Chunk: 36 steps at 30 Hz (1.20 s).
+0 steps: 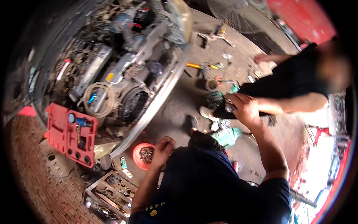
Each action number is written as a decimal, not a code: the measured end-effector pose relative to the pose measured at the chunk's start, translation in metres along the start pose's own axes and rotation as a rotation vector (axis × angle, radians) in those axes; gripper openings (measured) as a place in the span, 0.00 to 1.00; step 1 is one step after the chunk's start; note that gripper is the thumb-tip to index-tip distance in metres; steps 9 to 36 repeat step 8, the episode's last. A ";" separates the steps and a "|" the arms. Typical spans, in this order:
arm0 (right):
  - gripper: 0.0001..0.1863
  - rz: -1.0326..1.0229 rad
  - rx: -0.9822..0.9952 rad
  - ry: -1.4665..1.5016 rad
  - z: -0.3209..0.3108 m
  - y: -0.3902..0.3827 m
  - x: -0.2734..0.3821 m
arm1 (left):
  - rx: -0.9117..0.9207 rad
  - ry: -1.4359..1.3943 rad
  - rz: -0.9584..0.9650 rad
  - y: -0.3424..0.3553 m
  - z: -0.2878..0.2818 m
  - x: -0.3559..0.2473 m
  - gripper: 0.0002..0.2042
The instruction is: The person uses a power tool to loosen or tighten bolts on a vehicle engine component and then picks up small parts from a red container.
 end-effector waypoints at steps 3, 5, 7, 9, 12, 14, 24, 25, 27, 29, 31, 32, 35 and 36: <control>0.21 0.046 -0.058 0.124 0.002 0.013 -0.015 | 0.004 0.046 -0.015 0.027 0.020 -0.018 0.05; 0.17 0.052 -0.103 0.181 0.014 0.023 -0.030 | -0.018 0.055 -0.013 0.045 0.029 -0.028 0.05; 0.15 0.032 -0.250 0.267 0.014 0.038 -0.038 | 0.042 0.106 0.031 0.065 0.045 -0.041 0.03; 0.17 0.001 -0.282 0.309 0.023 0.038 -0.048 | 0.027 0.107 0.034 0.076 0.050 -0.043 0.03; 0.17 0.001 -0.282 0.309 0.023 0.038 -0.048 | 0.027 0.107 0.034 0.076 0.050 -0.043 0.03; 0.17 0.001 -0.282 0.309 0.023 0.038 -0.048 | 0.027 0.107 0.034 0.076 0.050 -0.043 0.03; 0.17 0.001 -0.282 0.309 0.023 0.038 -0.048 | 0.027 0.107 0.034 0.076 0.050 -0.043 0.03; 0.17 0.001 -0.282 0.309 0.023 0.038 -0.048 | 0.027 0.107 0.034 0.076 0.050 -0.043 0.03; 0.17 0.001 -0.282 0.309 0.023 0.038 -0.048 | 0.027 0.107 0.034 0.076 0.050 -0.043 0.03; 0.17 0.001 -0.282 0.309 0.023 0.038 -0.048 | 0.027 0.107 0.034 0.076 0.050 -0.043 0.03; 0.17 0.001 -0.282 0.309 0.023 0.038 -0.048 | 0.027 0.107 0.034 0.076 0.050 -0.043 0.03; 0.17 0.001 -0.282 0.309 0.023 0.038 -0.048 | 0.027 0.107 0.034 0.076 0.050 -0.043 0.03; 0.17 0.001 -0.282 0.309 0.023 0.038 -0.048 | 0.027 0.107 0.034 0.076 0.050 -0.043 0.03; 0.17 0.001 -0.282 0.309 0.023 0.038 -0.048 | 0.027 0.107 0.034 0.076 0.050 -0.043 0.03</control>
Point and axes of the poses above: each hand's wrist, its own y-axis towards the middle knuckle, its own z-axis out of the palm, x = y × z, the point moved 3 cm from there along y, towards the middle knuckle, and after that the axes turned 7 degrees about -y, right-handed, at the moved point
